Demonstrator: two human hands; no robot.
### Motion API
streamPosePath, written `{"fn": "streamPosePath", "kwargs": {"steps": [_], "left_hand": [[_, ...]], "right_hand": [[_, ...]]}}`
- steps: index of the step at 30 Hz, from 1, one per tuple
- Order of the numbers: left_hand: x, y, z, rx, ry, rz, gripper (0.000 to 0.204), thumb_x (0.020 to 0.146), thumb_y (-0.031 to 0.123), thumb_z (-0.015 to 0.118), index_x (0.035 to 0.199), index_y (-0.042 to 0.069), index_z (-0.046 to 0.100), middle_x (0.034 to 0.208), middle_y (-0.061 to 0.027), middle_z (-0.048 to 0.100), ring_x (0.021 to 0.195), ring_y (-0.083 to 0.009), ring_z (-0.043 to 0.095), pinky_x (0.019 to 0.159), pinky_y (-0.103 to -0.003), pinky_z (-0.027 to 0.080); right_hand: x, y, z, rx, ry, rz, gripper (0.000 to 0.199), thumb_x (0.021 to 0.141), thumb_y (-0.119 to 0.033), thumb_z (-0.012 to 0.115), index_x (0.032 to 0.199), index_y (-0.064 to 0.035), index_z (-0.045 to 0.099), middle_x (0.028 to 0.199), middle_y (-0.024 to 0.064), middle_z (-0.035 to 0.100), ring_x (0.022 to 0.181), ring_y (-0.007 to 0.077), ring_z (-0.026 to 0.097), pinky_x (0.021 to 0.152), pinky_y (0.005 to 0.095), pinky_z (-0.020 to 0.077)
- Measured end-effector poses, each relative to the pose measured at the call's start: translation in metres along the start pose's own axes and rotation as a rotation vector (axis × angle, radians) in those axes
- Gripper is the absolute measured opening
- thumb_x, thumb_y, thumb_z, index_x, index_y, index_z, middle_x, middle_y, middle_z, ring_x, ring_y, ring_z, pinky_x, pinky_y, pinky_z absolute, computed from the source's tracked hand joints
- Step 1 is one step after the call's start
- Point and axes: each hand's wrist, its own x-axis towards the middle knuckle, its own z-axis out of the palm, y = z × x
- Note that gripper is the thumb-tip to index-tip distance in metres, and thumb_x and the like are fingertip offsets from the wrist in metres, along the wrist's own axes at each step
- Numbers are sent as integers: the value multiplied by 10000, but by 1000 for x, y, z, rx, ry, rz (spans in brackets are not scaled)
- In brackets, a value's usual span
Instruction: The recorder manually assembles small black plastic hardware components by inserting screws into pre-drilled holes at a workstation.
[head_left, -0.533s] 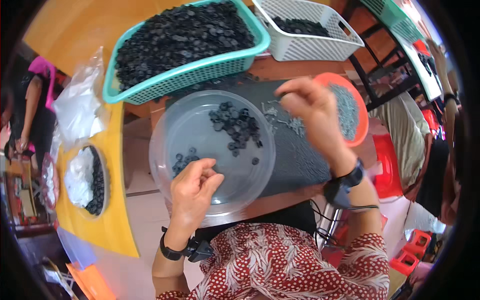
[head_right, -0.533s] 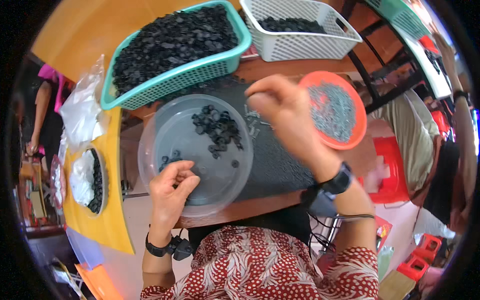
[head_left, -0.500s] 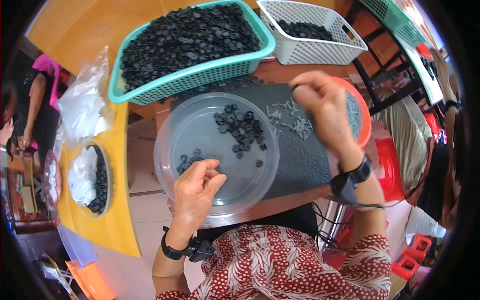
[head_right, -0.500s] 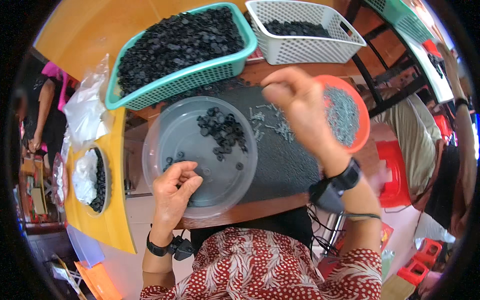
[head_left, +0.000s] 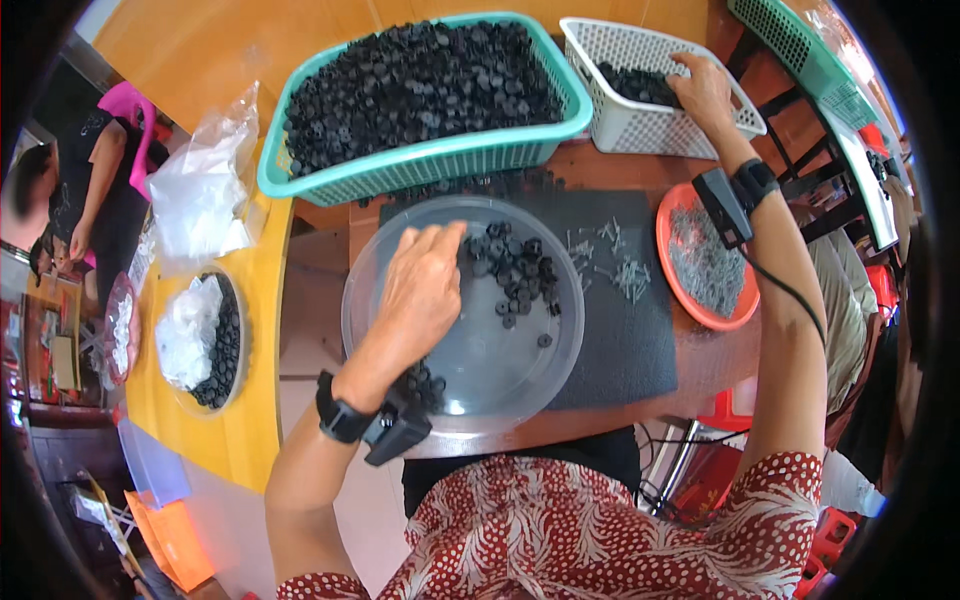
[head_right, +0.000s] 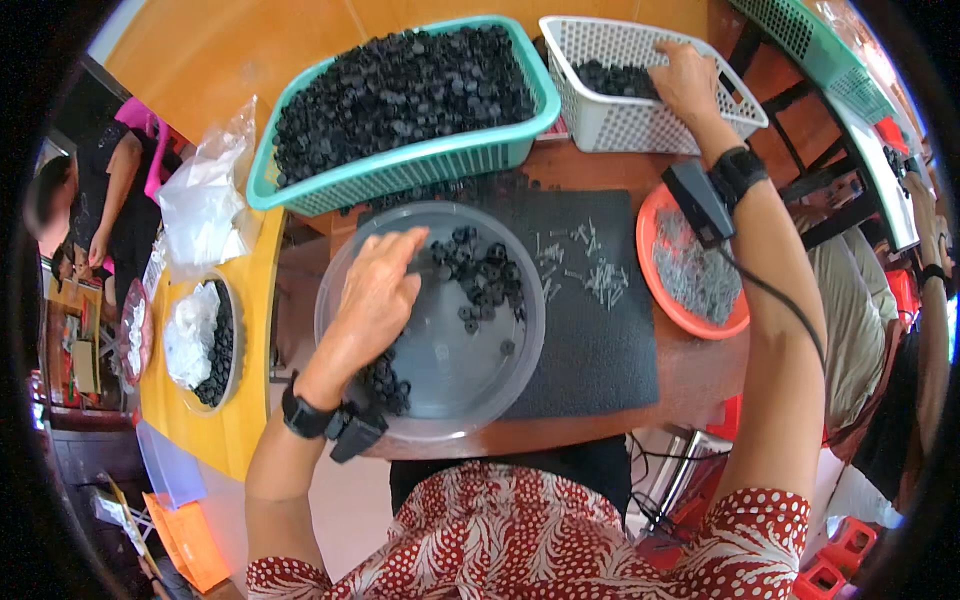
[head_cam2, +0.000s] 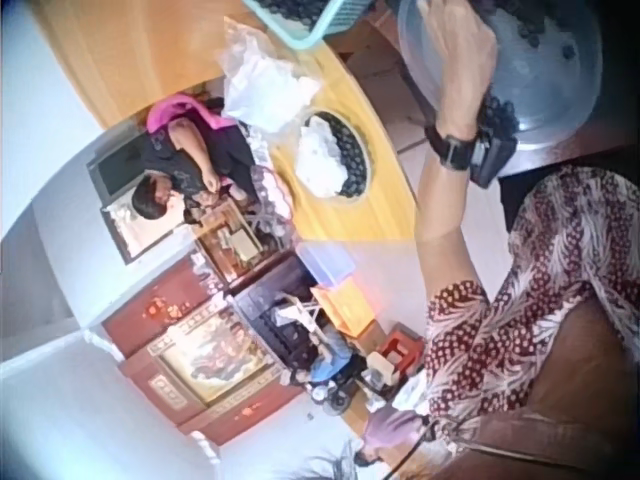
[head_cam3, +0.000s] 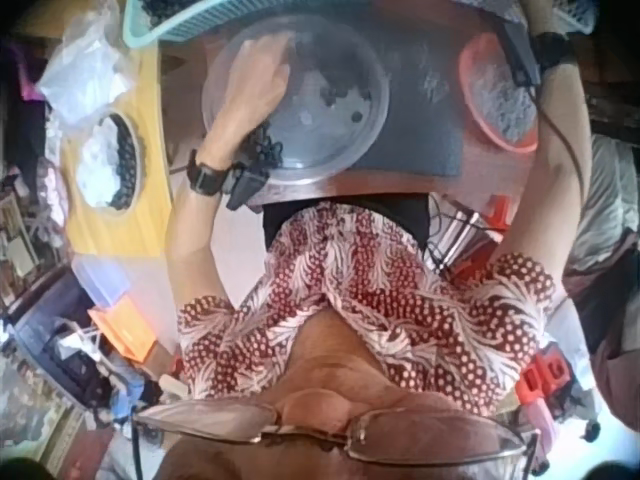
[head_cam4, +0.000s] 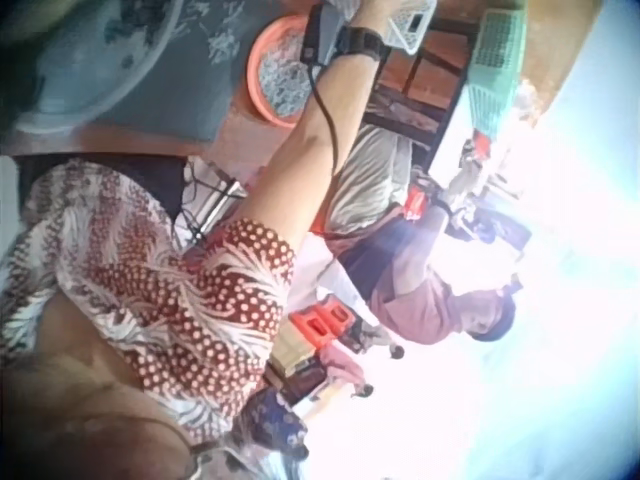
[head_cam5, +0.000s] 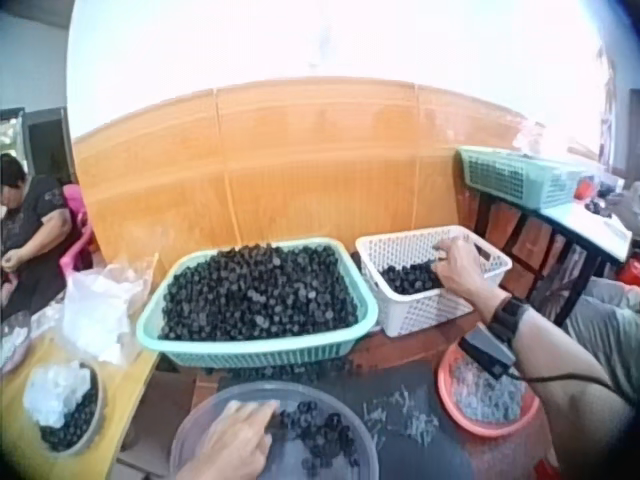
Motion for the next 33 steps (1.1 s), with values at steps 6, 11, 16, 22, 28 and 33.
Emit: {"fn": "streamPosePath", "kwargs": {"steps": [6, 11, 16, 22, 28, 33], "left_hand": [[7, 11, 12, -11, -134, -4, 324, 755, -67, 479, 1074, -43, 536, 908, -179, 526, 865, -329, 516, 784, -395, 421], [-2, 24, 16, -136, -168, 11, 294, 784, -70, 479, 1072, -52, 541, 925, -178, 530, 860, -329, 541, 777, -378, 434], [-15, 34, 12, -198, -213, 13, 294, 779, -63, 501, 1071, -49, 537, 962, -175, 535, 836, -309, 570, 751, -353, 449], [-29, 45, 8, -139, -149, 21, 268, 711, -55, 588, 977, -19, 587, 864, -139, 568, 799, -263, 594, 702, -339, 466], [-30, 41, 26, 40, -217, 103, 194, 668, -9, 665, 849, -8, 595, 762, -125, 561, 717, -291, 572, 625, -368, 446], [-37, 44, 15, -49, -159, 96, 185, 660, -13, 675, 816, -17, 576, 746, -127, 564, 694, -290, 572, 614, -362, 445]], "right_hand": [[-8, 3, -5, -21, 9, -32, 342, 744, -199, 603, 1058, -69, 643, 993, 182, 646, 935, 345, 610, 834, 407, 462], [-42, -45, -45, 312, -86, 126, 314, 715, -166, 638, 1003, -40, 640, 984, 198, 637, 948, 335, 591, 831, 399, 453], [-84, -75, -71, 429, -24, -3, 256, 748, -129, 610, 992, -65, 652, 880, 186, 631, 822, 357, 581, 779, 414, 438], [-127, -98, -109, 566, -69, 9, 191, 752, -44, 639, 943, -36, 627, 837, 99, 597, 712, 215, 546, 657, 317, 450], [-150, -124, -126, 705, -150, 46, 190, 733, 39, 636, 914, -18, 621, 827, 95, 611, 741, 222, 565, 650, 301, 453], [-169, -149, -140, 797, -177, 32, 224, 694, 88, 628, 885, -27, 627, 820, 87, 620, 727, 242, 575, 635, 314, 455]]}}
